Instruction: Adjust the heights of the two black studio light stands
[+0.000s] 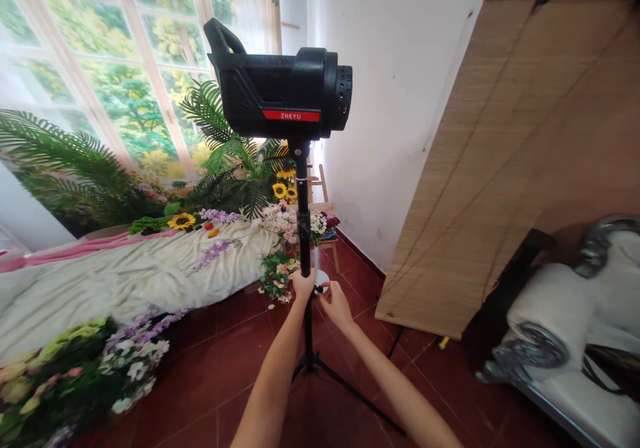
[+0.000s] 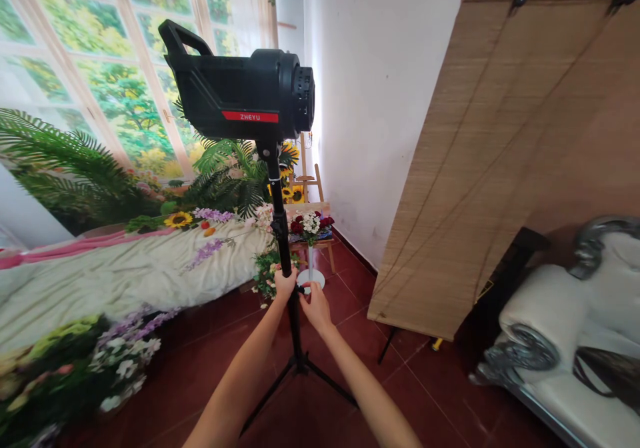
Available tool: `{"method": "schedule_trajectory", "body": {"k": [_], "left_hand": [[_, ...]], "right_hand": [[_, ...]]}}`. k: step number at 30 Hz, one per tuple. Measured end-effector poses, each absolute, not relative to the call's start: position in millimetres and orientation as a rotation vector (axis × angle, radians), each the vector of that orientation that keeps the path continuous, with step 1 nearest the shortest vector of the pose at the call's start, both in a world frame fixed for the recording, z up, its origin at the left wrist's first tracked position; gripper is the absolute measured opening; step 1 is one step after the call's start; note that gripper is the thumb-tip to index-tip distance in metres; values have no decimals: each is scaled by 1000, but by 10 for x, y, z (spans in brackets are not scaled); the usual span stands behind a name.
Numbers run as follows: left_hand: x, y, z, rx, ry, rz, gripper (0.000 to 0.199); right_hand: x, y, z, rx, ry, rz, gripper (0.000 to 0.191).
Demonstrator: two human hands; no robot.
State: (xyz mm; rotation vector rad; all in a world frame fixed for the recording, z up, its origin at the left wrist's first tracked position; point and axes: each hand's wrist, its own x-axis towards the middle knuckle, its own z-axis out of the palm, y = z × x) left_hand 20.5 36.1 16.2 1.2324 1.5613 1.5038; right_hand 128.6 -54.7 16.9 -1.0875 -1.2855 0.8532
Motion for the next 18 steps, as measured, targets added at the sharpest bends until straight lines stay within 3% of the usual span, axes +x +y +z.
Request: {"method": "schedule_trajectory", "body": {"k": [11,16,18], "left_hand": [[204,358,161,1237,1565,1469,23],[203,340,185,1272,1594,1499,25],[201,341,182,1280,1592,1488,28]], "right_hand": [[1307,-845,118,-1075,-1525,823,35],[1383,-858,-149,-1127,-1628,833,19],[1418,-836,-240,-1179,-1632,832,25]]}}
